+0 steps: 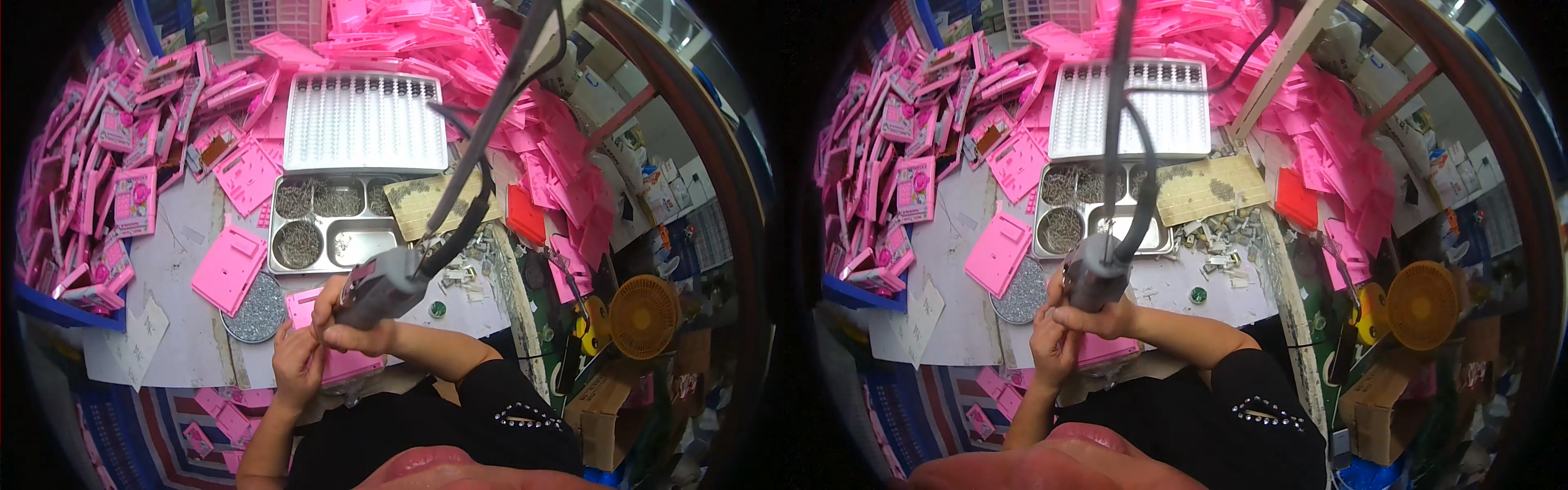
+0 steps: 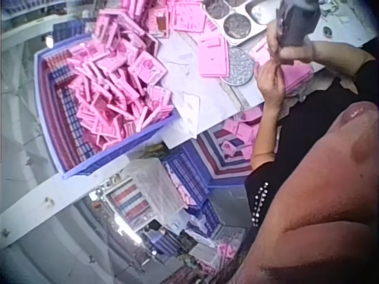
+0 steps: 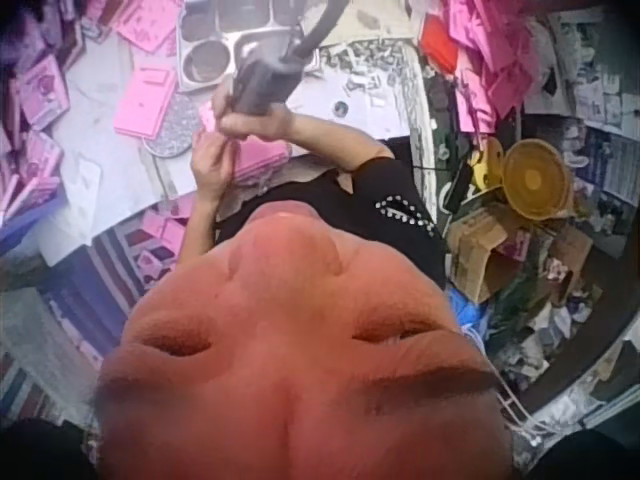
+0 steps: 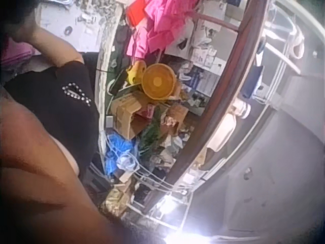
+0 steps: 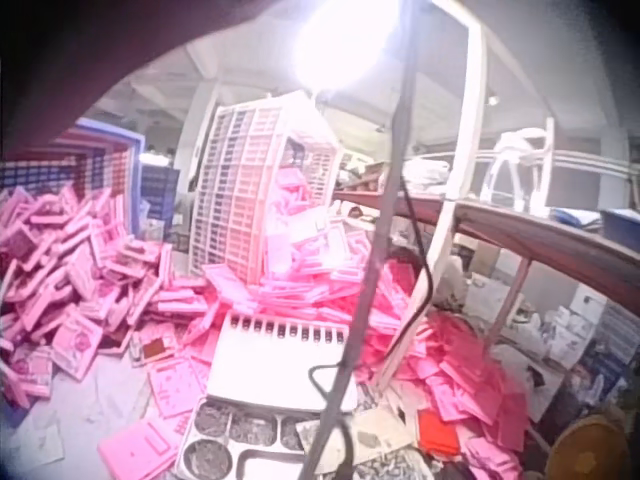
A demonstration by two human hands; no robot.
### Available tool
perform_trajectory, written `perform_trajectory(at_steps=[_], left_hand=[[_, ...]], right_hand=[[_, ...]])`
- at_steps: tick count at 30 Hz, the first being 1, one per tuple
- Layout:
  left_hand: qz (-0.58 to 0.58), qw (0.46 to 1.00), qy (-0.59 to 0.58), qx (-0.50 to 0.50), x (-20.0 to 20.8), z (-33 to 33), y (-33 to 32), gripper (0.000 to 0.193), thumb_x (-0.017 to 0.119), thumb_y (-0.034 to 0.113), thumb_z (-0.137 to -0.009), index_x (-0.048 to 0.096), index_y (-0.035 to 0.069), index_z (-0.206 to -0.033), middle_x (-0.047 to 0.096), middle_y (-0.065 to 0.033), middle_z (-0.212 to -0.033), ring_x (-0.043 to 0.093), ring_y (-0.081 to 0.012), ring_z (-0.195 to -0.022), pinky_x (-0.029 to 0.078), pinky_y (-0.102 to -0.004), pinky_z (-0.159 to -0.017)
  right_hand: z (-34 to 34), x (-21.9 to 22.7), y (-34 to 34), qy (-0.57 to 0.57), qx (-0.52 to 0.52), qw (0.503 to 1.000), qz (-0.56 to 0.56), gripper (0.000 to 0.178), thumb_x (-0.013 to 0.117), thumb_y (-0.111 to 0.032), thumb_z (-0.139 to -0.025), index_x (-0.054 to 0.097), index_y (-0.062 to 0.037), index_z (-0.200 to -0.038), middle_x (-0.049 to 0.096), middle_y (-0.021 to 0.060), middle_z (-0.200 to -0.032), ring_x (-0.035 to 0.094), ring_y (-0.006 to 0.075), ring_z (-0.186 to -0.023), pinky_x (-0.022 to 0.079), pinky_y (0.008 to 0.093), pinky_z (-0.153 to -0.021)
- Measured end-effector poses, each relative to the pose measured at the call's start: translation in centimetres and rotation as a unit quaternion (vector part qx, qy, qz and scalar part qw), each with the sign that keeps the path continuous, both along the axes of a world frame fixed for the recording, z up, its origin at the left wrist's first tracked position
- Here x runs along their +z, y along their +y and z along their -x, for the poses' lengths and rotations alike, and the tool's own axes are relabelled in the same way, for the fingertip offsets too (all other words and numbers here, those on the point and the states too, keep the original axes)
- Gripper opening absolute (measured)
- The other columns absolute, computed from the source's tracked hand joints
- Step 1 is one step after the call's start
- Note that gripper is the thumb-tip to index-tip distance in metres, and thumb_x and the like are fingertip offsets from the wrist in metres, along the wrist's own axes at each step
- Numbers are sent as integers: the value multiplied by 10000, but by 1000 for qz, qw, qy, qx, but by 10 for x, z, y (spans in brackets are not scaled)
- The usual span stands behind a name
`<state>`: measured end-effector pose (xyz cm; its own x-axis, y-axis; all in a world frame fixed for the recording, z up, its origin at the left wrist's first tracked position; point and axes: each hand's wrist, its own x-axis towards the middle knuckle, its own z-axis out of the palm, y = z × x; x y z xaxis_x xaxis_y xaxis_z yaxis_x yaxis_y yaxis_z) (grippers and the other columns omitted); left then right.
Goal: Assembling the internal components of a pink toy and screwing the casing shut.
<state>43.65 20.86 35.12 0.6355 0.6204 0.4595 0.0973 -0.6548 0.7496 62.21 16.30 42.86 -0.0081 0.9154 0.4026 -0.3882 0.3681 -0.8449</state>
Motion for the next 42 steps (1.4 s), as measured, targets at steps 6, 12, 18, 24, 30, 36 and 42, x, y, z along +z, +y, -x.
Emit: perform_trajectory(at_steps=[6,12,18,24,30,36,42], left_hand=[[-30,999,3,43,7,15,-3,131,731,31,-848,731,58,-976,738,-100,-923,722,-285,-934,360,-516,-1127],[-119,989,18,82,2,20,7,131,785,100,-839,713,77,-945,730,-78,-918,712,-262,-871,305,-535,-1163],[-108,964,138,202,16,50,64,199,823,181,-777,745,114,-948,619,-40,-963,586,-259,-963,361,-482,-962],[-137,943,234,194,-17,49,75,93,780,197,-819,729,128,-856,581,-22,-915,555,-231,-966,314,-442,-946],[-142,942,204,228,-26,44,86,146,751,203,-871,675,101,-799,584,-29,-891,554,-223,-943,318,-430,-910],[-138,952,178,208,-32,48,93,180,774,236,-856,651,124,-788,575,-9,-844,555,-220,-867,313,-421,-870],[-79,970,121,197,-15,42,73,162,800,190,-819,652,125,-812,600,-1,-857,582,-204,-894,314,-407,-881]], right_hand=[[15,6,7,-14,-13,1000,18,209,664,-87,-936,506,-47,-1067,579,85,-812,547,117,-614,471,277,-556],[20,-2,16,-23,0,998,54,225,692,-103,-920,533,-48,-1069,594,88,-843,568,129,-674,484,291,-599],[-10,-1,58,39,-98,992,-69,195,664,-89,-928,551,-7,-1064,628,120,-717,534,130,-504,496,301,-498],[1,-17,88,4,-85,996,-20,166,613,-95,-967,523,-26,-1089,467,42,-618,447,133,-482,426,322,-485],[14,-28,99,-37,-82,996,-19,128,605,-107,-978,515,-47,-1047,423,29,-579,410,130,-473,413,339,-488],[18,-37,103,-64,-79,995,16,127,626,-54,-956,500,-47,-969,470,48,-586,445,130,-471,438,329,-494],[23,-56,105,-207,-117,971,-20,159,573,100,-917,494,-37,-934,502,55,-611,467,120,-471,436,323,-474]])
